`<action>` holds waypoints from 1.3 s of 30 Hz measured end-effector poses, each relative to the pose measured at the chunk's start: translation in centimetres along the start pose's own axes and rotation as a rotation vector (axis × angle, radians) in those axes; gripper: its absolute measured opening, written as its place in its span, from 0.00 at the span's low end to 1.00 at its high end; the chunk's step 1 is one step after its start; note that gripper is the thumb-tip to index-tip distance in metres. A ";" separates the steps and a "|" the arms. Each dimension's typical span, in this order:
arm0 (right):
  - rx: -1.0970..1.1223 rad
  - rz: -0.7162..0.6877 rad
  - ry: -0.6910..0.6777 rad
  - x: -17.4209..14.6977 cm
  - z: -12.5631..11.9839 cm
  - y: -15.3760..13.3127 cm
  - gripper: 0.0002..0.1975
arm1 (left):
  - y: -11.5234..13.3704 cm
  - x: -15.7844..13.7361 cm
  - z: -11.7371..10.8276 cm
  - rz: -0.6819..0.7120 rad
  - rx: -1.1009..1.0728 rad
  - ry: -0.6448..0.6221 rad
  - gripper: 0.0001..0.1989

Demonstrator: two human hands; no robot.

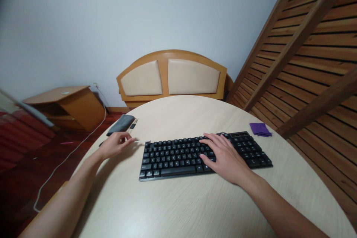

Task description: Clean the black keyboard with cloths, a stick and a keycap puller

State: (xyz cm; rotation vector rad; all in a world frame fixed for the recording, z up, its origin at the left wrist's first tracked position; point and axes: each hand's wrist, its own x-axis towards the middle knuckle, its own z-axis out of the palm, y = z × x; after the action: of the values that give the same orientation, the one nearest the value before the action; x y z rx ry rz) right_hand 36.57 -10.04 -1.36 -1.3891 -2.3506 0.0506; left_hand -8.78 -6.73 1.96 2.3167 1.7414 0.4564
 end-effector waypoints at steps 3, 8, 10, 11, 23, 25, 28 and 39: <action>0.002 -0.001 0.002 0.0 0.1 0.1 0.22 | -0.1 0.0 -0.1 -0.016 0.005 -0.018 0.25; 0.015 0.000 0.000 0.0 -0.1 0.0 0.22 | 0.3 -0.1 -0.3 -0.003 0.033 -0.039 0.26; 0.021 0.003 0.008 0.0 -0.1 -0.1 0.22 | 0.6 -0.1 -0.3 0.007 0.028 -0.034 0.26; 0.024 0.004 0.013 0.0 -0.1 -0.2 0.22 | 0.8 0.0 -0.2 0.014 0.028 -0.031 0.25; 0.022 0.001 0.013 0.0 -0.1 -0.2 0.22 | 2.8 0.5 1.8 0.179 -0.065 0.012 0.22; 0.022 -0.004 0.021 0.0 0.0 -0.1 0.22 | 3.2 0.6 2.0 0.201 -0.080 0.024 0.22; 0.016 -0.007 0.022 -0.1 0.1 -0.1 0.22 | 3.7 0.6 2.4 0.236 -0.092 0.041 0.21; 0.002 -0.006 0.014 0.0 0.0 -0.4 0.21 | 5.8 -0.1 2.8 0.353 -0.041 0.032 0.13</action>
State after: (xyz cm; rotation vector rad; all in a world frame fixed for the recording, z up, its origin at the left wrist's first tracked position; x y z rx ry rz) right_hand 36.26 -10.23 -1.32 -1.3772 -2.3422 0.0414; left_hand -2.64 -8.44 1.30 2.6059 1.3200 0.5832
